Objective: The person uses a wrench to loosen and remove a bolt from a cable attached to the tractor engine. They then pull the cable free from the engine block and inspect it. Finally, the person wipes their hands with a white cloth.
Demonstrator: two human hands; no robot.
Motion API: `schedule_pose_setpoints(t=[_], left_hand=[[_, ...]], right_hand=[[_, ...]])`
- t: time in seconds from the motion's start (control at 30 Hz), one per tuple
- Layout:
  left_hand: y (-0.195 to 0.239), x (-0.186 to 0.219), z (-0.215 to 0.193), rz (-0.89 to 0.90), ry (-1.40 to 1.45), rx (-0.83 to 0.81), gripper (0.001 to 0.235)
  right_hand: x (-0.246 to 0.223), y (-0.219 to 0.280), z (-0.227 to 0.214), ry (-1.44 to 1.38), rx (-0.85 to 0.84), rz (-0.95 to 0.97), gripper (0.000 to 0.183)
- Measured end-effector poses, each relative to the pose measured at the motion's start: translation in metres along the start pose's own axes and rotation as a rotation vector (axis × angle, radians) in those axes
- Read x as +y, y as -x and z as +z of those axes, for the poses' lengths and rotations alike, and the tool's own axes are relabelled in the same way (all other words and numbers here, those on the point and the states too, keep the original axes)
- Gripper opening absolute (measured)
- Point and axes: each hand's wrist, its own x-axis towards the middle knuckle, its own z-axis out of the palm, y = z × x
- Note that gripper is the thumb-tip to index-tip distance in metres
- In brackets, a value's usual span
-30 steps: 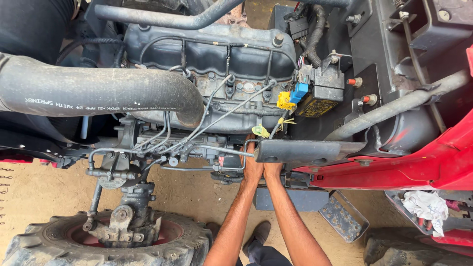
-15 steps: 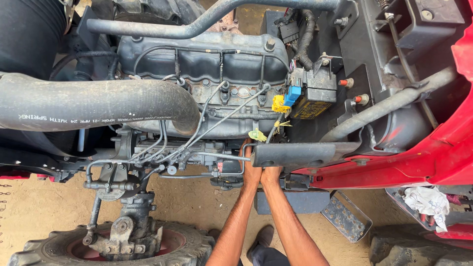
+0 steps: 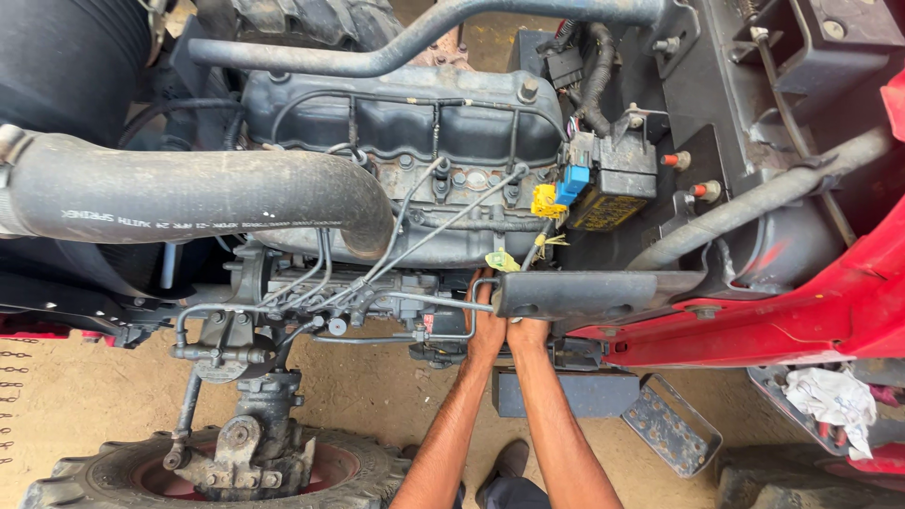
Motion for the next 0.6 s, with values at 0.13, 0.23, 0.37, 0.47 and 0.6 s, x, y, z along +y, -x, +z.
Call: schedule_pose_setpoints(t=[0.13,0.23,0.37,0.47,0.6], left_hand=[[-0.001,0.005,-0.003,-0.035,-0.016,-0.032,0.051],[0.0,0.0,-0.004,0.002,0.009,-0.026,0.05],[0.001,-0.004,-0.003,0.007,0.012,-0.041,0.047],[0.0,-0.007,-0.004,0.009,-0.002,-0.044,0.048],[-0.003,-0.015,0.0,0.041,-0.018,-0.03,0.046]], right_hand=[[-0.003,-0.002,0.0,0.062,-0.019,-0.012,0.023],[-0.002,0.002,0.003,0.077,0.076,-0.015,0.023],[0.002,0.003,0.003,0.156,0.037,-0.09,0.022],[0.008,-0.002,0.006,0.062,0.122,-0.069,0.025],[0.009,-0.006,0.007,0.06,0.096,-0.096,0.022]])
